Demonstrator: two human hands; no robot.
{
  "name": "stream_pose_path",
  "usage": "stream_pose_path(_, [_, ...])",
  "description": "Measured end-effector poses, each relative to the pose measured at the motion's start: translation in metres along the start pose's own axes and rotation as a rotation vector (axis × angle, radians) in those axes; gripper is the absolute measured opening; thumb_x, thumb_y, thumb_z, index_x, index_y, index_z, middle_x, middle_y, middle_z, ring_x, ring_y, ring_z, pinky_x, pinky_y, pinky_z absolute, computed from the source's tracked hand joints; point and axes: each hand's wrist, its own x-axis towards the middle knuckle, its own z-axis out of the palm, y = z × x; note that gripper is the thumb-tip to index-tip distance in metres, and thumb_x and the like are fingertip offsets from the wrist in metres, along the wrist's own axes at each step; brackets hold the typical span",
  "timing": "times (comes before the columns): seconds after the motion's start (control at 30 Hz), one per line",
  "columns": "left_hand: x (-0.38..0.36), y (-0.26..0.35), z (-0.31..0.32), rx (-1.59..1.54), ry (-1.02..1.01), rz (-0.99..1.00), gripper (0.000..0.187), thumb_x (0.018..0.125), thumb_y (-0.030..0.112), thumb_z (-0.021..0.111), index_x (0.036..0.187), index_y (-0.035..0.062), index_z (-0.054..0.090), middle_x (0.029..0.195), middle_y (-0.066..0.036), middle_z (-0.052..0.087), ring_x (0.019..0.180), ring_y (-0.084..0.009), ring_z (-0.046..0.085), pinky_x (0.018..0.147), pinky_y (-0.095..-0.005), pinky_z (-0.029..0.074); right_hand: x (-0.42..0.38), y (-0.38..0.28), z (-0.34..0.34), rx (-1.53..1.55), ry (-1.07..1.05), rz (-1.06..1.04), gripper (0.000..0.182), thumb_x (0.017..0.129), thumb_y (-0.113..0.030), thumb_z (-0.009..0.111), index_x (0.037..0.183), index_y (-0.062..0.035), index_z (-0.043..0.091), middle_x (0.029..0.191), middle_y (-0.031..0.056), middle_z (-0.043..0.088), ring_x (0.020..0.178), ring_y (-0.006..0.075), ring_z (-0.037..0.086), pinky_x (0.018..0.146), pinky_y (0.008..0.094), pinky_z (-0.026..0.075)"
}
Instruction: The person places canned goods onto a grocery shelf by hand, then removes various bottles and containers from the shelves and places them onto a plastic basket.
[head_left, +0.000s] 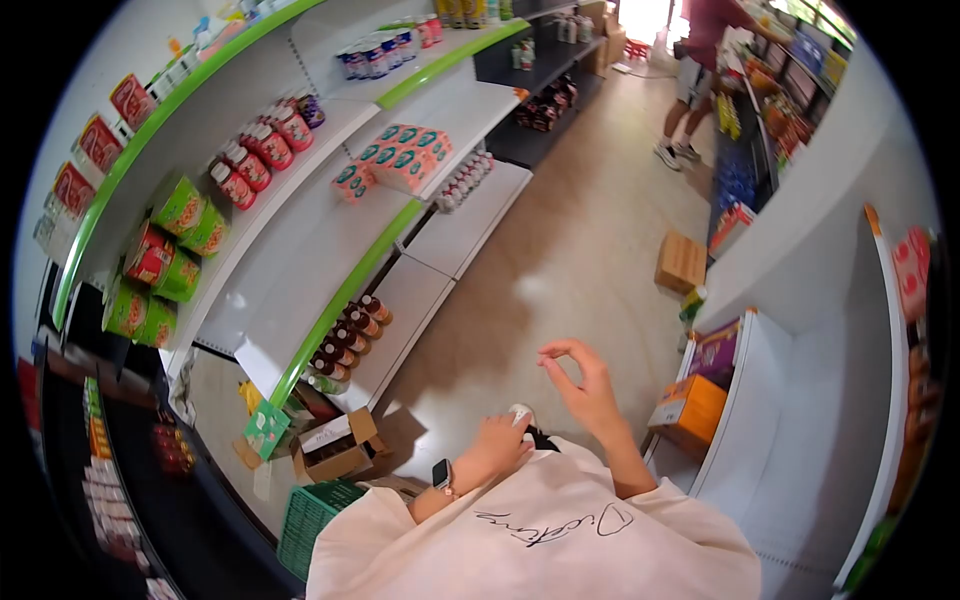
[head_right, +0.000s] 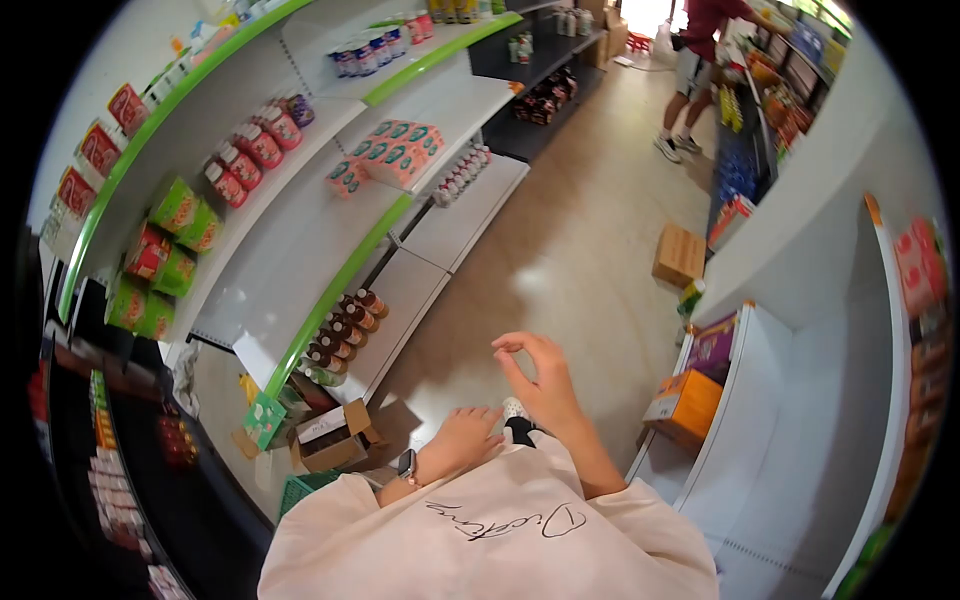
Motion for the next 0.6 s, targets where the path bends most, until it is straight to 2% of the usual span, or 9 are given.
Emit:
stream_pose_path(0.03, [0.012, -0.002, -0.010, -0.005, -0.038, -0.041, 0.055, 0.089, 0.039, 0.057, 0.132, 0.0063, 0.046, 0.125, -0.020, 0.055, 0.112, -0.0363, 0.054, 0.093, -0.0458, 0.042, 0.015, 0.004, -0.003, -0.005, -0.018, -0.035, 0.012, 0.088, -0.004, 0.058, 0.099, -0.0003, 0.062, 0.088, 0.0069, 0.063, 0.087, 0.0151, 0.063, 0.082, 0.0293, 0.045])
stream_pose_path(0.07, [0.021, -0.007, -0.009, -0.011, -0.016, -0.058, 0.056, 0.089, 0.038, 0.056, 0.133, 0.0059, 0.045, 0.124, -0.019, 0.056, 0.111, -0.0373, 0.054, 0.094, -0.0466, 0.041, 0.027, 0.011, -0.005, 0.044, -0.020, 0.004, 0.013, 0.085, -0.007, 0.061, 0.097, -0.0035, 0.064, 0.090, 0.0076, 0.067, 0.088, 0.0203, 0.062, 0.087, 0.0328, 0.042])
stream_pose_path(0.17, [0.037, -0.019, 0.001, -0.079, 0.068, -0.111, 0.054, 0.088, 0.039, 0.057, 0.130, 0.0056, 0.048, 0.117, -0.019, 0.058, 0.106, -0.0367, 0.056, 0.089, -0.0471, 0.043, 0.052, 0.042, -0.008, 0.002, -0.061, 0.007, 0.011, 0.089, -0.004, 0.058, 0.098, -0.0002, 0.061, 0.089, 0.0070, 0.063, 0.086, 0.0150, 0.063, 0.082, 0.0292, 0.045])
stream_pose_path(0.27, [0.041, -0.025, -0.022, -0.168, -0.060, -0.186, 0.057, 0.089, 0.039, 0.057, 0.132, 0.0043, 0.047, 0.118, -0.019, 0.059, 0.105, -0.0365, 0.058, 0.090, -0.0450, 0.045, 0.063, 0.061, -0.011, 0.116, -0.082, 0.158, 0.013, 0.089, -0.010, 0.060, 0.099, -0.0029, 0.063, 0.087, 0.0050, 0.067, 0.087, 0.0156, 0.063, 0.081, 0.0300, 0.046])
stream_pose_path(0.37, [0.040, -0.040, -0.030, -0.173, -0.017, -0.276, 0.056, 0.089, 0.040, 0.056, 0.132, 0.0041, 0.047, 0.116, -0.020, 0.060, 0.105, -0.0361, 0.058, 0.088, -0.0442, 0.046, 0.069, 0.094, -0.003, 0.249, -0.157, 0.282, 0.015, 0.090, -0.011, 0.060, 0.101, -0.0025, 0.062, 0.088, 0.0051, 0.066, 0.089, 0.0136, 0.064, 0.078, 0.0282, 0.047])
stream_pose_path(0.5, [0.053, -0.073, -0.032, -0.182, -0.113, -0.383, 0.058, 0.091, 0.041, 0.054, 0.134, 0.0040, 0.046, 0.122, -0.021, 0.057, 0.109, -0.0385, 0.056, 0.092, -0.0445, 0.045, 0.095, 0.108, 0.016, 0.153, -0.284, 0.317, 0.016, 0.091, -0.012, 0.059, 0.104, -0.0038, 0.062, 0.094, 0.0064, 0.067, 0.090, 0.0133, 0.064, 0.075, 0.0276, 0.047])
stream_pose_path(0.53, [0.055, -0.083, -0.024, -0.178, -0.011, -0.347, 0.055, 0.090, 0.042, 0.055, 0.130, 0.0056, 0.049, 0.115, -0.019, 0.059, 0.103, -0.0370, 0.058, 0.088, -0.0468, 0.045, 0.104, 0.106, 0.022, 0.149, -0.291, 0.335, 0.016, 0.091, -0.013, 0.058, 0.104, -0.0042, 0.062, 0.095, 0.0066, 0.066, 0.091, 0.0132, 0.064, 0.074, 0.0274, 0.048])
stream_pose_path(0.6, [0.070, -0.104, -0.023, -0.205, -0.005, -0.328, 0.055, 0.090, 0.042, 0.055, 0.130, 0.0054, 0.049, 0.117, -0.019, 0.058, 0.105, -0.0371, 0.057, 0.089, -0.0464, 0.044, 0.125, 0.104, 0.037, 0.173, -0.294, 0.351, 0.016, 0.091, -0.013, 0.058, 0.105, -0.0048, 0.062, 0.097, 0.0065, 0.066, 0.093, 0.0130, 0.064, 0.072, 0.0271, 0.048])
